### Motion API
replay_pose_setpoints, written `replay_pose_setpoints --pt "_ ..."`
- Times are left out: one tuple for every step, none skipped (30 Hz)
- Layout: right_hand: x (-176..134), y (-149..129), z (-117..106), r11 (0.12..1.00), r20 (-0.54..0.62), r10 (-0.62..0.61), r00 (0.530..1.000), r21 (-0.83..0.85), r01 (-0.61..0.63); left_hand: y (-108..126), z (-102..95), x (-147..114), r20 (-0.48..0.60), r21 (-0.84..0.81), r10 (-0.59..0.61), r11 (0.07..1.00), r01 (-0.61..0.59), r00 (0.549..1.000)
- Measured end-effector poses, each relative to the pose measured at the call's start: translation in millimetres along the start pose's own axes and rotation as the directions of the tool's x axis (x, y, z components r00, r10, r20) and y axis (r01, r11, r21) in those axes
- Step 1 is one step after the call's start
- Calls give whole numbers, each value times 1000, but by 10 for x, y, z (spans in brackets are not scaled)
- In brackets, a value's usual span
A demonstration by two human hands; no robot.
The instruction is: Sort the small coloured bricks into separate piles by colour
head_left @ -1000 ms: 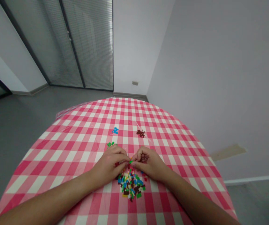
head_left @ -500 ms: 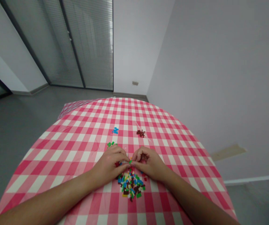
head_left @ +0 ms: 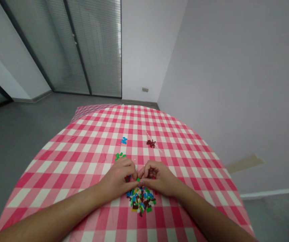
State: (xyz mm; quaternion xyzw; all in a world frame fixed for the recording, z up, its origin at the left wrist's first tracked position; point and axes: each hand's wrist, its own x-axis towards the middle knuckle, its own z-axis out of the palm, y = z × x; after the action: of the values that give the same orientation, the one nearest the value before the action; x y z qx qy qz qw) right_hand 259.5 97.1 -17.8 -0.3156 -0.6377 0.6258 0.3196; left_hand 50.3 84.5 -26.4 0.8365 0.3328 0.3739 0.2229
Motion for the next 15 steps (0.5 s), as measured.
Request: replay_pose_setpoints --pt "-1 0 1 1000 16 13 1000 15 -14 4 2 -2 1 5 1 1000 -1 1000" --pt "-2 -1 2 999 29 28 999 26 -29 6 4 -3 3 7 3 1000 -4 1000" --pt "-2 -3 2 998 37 43 998 35 -44 7 5 -3 5 8 5 1000 -5 1000" --pt "-1 -6 3 997 40 58 998 46 -60 7 5 0 7 9 5 1000 -5 1000" --pt "0 -8 3 996 38 72 997 56 -74 6 4 3 9 9 4 1000 -4 1000" --pt "1 -11 4 994 31 84 996 67 -86 4 2 7 12 11 1 1000 -1 1000" --pt "2 -14 4 993 23 94 995 76 -96 2 -1 11 15 13 -3 1000 3 1000" --pt "3 -17 3 991 16 101 995 82 -102 2 -6 13 18 14 -6 1000 6 1000" --pt "4 -19 2 990 11 106 994 88 -106 3 -11 15 23 12 -5 1000 5 1000" --pt "6 -21 1 990 8 109 994 94 -109 5 -16 14 30 9 -2 1000 1 1000" --pt "8 -24 -1 989 4 109 994 99 -109 9 -22 13 35 5 2 1000 -3 999" --pt "10 -26 -4 989 -1 108 994 104 -107 13 -27 11 37 4 6 1000 -6 999" --pt "12 -29 -6 989 -6 104 995 107 -103 17 -32 9 35 6 9 1000 -9 999" --pt "15 -32 -8 990 -13 98 995 104 -96 21 -36 8 31 11 9 1000 -9 999" --pt "18 -35 -11 991 -21 89 996 97 -87 24 -40 8 27 18 7 1000 -8 1000"
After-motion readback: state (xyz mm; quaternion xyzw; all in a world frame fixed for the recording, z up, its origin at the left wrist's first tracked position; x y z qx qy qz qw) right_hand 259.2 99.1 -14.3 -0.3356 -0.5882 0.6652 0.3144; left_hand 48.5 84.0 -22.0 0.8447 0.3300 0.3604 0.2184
